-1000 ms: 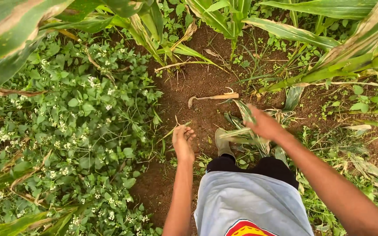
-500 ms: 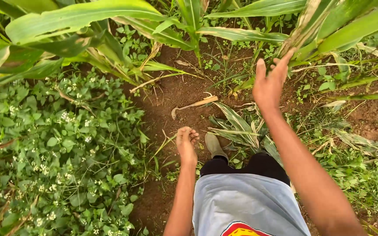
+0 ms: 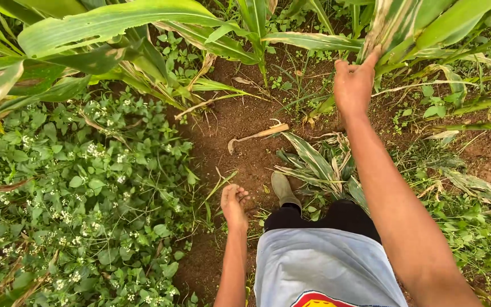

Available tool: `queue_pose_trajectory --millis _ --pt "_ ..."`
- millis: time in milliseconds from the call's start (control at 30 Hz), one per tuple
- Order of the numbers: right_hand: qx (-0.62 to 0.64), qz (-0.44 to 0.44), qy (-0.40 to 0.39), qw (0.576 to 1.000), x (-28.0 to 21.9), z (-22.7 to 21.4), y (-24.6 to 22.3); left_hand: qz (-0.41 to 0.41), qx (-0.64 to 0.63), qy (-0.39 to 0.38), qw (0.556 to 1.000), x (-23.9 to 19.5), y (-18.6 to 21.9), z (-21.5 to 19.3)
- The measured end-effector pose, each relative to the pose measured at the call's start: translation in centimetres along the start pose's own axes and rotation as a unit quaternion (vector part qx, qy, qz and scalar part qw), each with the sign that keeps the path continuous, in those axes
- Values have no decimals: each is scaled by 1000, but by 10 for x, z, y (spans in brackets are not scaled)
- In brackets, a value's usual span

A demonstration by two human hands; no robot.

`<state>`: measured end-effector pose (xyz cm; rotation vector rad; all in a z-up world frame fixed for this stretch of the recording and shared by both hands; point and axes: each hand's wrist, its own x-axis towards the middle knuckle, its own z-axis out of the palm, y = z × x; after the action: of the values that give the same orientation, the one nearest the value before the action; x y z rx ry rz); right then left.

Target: Stripping leaves from corn stalks by hand in a field

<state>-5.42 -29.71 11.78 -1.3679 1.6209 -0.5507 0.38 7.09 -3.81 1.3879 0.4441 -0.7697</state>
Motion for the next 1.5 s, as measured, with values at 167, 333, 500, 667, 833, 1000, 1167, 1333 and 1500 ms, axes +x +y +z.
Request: queue_pose_trajectory --millis 167,333,500,667,833,1000,1167,1333,1500 --pt "-49 -138 74 986 -20 7 6 1 18 3 1000 5 -6 -3" --pt "85 -220 184 954 28 6 31 12 13 1 1000 5 -8 5" --pt "51 -117 67 990 32 -5 9 -9 42 -6 999 7 -9 4" --pt "-46 -279 84 955 22 -1 20 -13 61 -9 998 11 -17 6" --pt "-79 -401 29 912 32 -9 49 -10 58 -17 998 8 -11 14" --pt "-185 -492 -71 848 37 -28 70 5 119 -9 993 -12 4 32" --pt "-424 -549 -161 702 57 -23 100 -1 134 -12 991 -15 -4 32" --pt "-509 -574 -131 628 46 -18 124 -7 121 8 993 -27 6 28" --pt "-495 -504 -140 694 33 -7 106 -19 125 17 992 -20 -5 15"
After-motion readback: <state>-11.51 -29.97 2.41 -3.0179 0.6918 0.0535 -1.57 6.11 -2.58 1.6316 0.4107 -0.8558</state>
